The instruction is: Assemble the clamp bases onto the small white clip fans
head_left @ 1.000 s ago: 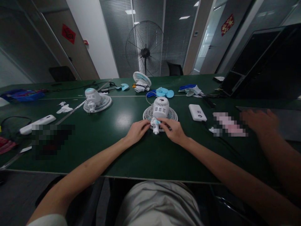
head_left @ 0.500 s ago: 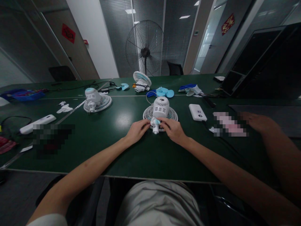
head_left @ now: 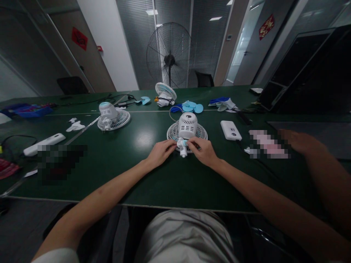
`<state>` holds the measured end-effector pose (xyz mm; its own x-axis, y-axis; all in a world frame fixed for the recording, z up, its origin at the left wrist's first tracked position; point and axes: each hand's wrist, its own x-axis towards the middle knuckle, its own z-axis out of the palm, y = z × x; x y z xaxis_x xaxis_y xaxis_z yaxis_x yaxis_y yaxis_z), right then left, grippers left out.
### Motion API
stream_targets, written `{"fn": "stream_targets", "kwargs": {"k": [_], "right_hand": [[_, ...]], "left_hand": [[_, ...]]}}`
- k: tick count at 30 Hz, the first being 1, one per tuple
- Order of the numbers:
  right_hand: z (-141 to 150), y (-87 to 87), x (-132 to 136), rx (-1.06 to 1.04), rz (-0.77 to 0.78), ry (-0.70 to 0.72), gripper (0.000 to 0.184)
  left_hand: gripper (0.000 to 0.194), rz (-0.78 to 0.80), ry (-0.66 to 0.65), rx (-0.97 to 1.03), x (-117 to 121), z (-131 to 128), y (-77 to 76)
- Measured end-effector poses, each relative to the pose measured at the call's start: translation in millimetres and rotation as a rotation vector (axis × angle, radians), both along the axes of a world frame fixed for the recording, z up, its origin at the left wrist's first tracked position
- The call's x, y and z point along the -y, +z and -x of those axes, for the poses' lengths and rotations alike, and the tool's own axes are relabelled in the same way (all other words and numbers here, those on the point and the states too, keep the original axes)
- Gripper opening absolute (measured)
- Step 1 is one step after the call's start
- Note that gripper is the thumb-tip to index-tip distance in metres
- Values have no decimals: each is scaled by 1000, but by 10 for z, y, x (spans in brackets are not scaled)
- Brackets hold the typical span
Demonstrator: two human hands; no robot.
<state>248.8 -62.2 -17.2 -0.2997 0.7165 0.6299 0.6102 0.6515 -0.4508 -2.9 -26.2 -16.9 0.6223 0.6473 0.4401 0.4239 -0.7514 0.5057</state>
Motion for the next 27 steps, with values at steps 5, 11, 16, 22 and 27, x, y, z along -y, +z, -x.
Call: {"fn": "stream_targets", "kwargs": {"k": [5, 11, 16, 22, 27], "right_hand": [[-6, 15, 33, 6, -29, 11, 14], [-3, -2, 36, -87, -5, 48, 26], [-6, -20, 21, -58, -11, 51, 31], [-16, -14, 19, -30, -15, 50, 30], [-35, -14, 25, 5, -44, 69, 32]], "left_hand": [[20, -5, 22, -15, 12, -13, 5], [21, -2, 52, -39, 33, -17, 21], [23, -12, 44, -26, 23, 1, 0], [28, 6, 0, -12, 5, 20, 11], [30, 9, -15, -19, 0, 25, 21]]}}
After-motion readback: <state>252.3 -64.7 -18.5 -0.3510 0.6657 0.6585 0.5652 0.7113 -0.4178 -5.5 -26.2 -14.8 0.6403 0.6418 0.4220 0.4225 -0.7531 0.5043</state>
